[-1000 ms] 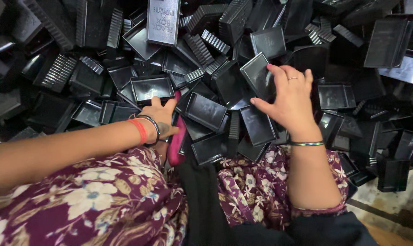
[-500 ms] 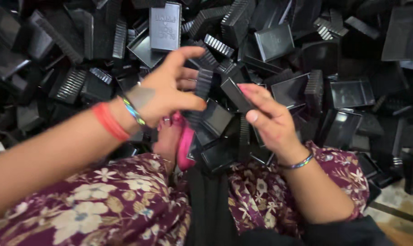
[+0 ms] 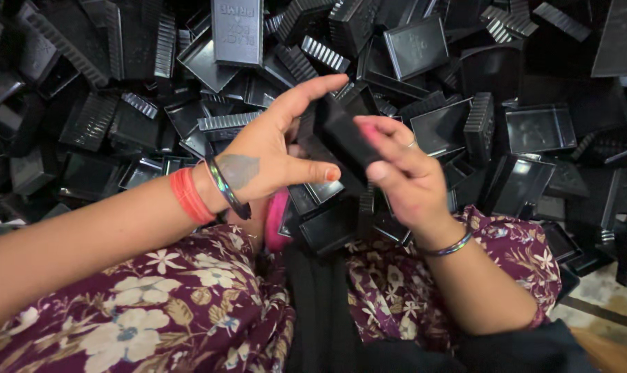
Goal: The person sits on the floor and repeatedly picks up small black plastic parts from a large pile, inspects them by turning them over, and places them into a cardboard box. The process is repetitive and involves handling the parts one at a time.
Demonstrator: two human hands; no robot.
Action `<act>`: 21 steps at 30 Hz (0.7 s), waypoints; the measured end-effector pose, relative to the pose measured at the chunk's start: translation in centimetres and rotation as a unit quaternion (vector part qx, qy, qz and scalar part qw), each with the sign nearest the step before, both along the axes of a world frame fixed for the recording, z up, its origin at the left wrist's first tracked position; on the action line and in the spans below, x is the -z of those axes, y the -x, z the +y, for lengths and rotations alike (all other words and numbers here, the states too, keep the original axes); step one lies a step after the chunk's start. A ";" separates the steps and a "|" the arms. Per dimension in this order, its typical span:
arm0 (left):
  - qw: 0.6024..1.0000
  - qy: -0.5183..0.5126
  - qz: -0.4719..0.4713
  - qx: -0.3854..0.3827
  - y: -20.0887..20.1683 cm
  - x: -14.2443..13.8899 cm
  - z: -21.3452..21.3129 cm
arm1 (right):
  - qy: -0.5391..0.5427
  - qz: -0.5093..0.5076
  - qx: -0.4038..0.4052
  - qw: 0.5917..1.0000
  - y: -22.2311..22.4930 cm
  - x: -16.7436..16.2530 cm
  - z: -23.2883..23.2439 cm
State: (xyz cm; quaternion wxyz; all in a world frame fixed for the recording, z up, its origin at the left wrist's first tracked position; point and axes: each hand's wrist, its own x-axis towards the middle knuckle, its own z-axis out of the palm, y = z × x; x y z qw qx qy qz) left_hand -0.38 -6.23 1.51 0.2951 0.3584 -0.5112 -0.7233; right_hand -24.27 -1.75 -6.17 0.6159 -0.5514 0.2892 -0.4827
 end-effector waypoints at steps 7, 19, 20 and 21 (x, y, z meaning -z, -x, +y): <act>0.987 0.135 -0.085 -0.009 0.0 3.7 0.4 | 0.078 0.178 0.020 0.981 0.3 -1.6 0.0; 0.974 0.130 -0.188 0.006 0.1 5.4 0.1 | -0.092 0.099 -0.020 0.991 0.7 0.1 -0.2; 0.980 0.086 -0.180 -0.020 0.2 5.3 0.0 | -0.106 0.053 -0.017 0.993 0.7 0.1 -0.3; 0.983 0.041 -0.173 -0.046 0.4 5.2 -0.1 | -0.121 0.007 -0.013 0.993 0.7 0.1 -0.4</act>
